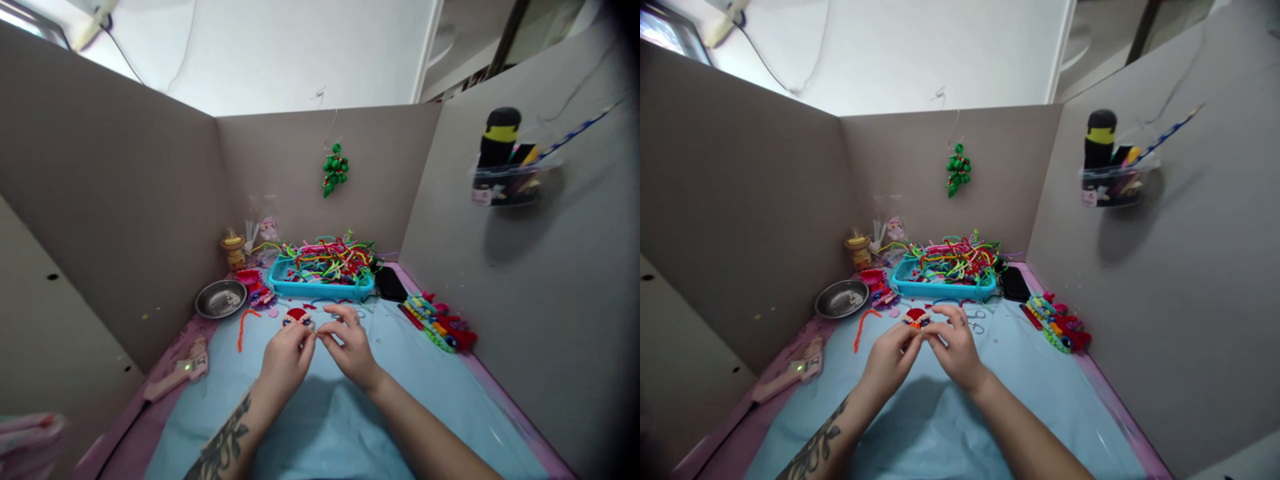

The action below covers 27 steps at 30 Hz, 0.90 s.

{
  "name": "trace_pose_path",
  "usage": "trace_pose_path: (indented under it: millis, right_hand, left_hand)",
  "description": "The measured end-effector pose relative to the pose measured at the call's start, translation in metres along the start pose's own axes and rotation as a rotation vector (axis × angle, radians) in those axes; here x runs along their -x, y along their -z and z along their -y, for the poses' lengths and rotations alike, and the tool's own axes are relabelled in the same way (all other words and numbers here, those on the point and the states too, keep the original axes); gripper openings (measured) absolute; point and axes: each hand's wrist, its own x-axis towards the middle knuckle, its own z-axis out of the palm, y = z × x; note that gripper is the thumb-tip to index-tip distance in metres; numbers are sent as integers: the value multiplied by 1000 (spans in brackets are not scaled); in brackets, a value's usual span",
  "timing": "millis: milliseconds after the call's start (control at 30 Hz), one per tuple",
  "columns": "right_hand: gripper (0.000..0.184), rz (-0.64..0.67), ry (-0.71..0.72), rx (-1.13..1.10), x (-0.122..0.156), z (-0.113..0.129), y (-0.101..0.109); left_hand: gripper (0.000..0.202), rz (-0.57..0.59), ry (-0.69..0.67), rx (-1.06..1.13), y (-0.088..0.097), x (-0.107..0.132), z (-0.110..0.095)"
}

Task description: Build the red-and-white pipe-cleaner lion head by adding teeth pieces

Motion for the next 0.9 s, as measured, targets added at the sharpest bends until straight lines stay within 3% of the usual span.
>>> trace_pose_path:
  millis: [200, 367, 533, 633, 767, 833, 900]
  right_hand:
    - [13, -76, -31, -64, 4, 1, -6]
    - [16, -258, -286, -108, -4, -10, 4]
    - [16, -102, -320, -294, 2, -7, 4]
    - [12, -39, -374, -372, -10, -12, 3]
    - [14, -112, -295, -95, -61, -44, 12]
    - [23, -33, -317, 48, -79, -57, 12]
    - [25, 81, -325, 23, -81, -60, 8]
  left_hand:
    - [21, 5, 92, 59, -4, -1, 0]
    - [24, -23, 196, 49, -4, 0, 15]
    - [26, -42, 236, 180, -9, -1, 21]
    - [25, -38, 293, 256, -11, -4, 22]
    - [25, -33, 356, 238, -8, -9, 26]
    - [24, -50, 330, 170, -4, -11, 27]
    - [23, -72, 278, 93, 0, -11, 27]
